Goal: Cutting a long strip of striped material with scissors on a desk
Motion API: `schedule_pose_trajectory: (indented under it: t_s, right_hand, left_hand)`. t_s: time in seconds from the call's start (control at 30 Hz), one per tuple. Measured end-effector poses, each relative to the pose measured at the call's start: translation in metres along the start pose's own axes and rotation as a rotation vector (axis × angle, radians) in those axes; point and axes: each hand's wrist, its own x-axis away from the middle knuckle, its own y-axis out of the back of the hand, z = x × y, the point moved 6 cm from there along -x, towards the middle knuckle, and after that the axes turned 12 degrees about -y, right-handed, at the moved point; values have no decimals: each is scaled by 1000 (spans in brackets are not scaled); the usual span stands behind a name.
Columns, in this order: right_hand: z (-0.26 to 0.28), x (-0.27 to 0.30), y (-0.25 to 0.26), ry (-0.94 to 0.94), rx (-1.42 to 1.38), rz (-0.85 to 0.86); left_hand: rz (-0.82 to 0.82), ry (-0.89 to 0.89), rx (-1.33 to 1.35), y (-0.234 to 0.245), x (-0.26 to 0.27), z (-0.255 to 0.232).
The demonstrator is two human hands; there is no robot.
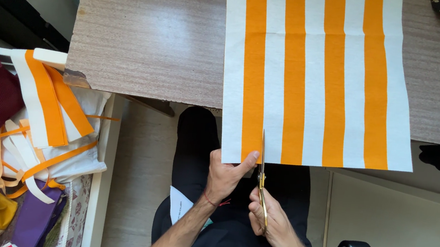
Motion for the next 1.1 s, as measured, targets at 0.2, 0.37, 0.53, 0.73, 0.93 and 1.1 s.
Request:
schedule_pose_trajectory:
  t_s: [0.2,0.37,0.53,0.73,0.93,1.1]
  right_hand:
    - [3,2,-3,21,-19,4]
    - [-4,0,-4,11,-77,22]
    - [-19,-3,3,-71,-138,-4]
    - [-18,-4,10,-76,-120,-41]
    - [-4,2,6,-105,-87,-55]
    - [-8,1,11,-168,-216,-41]
  left_hand:
    - [-8,9,4,1,1,1]
    - [2,148,123,-1,3,9]
    - [-22,305,438,-12,11,21]
    - [-1,206,492,-3,2,6]
    - [4,195,581,-8,2,18]
    - [22,184,770,-8,-2,24]
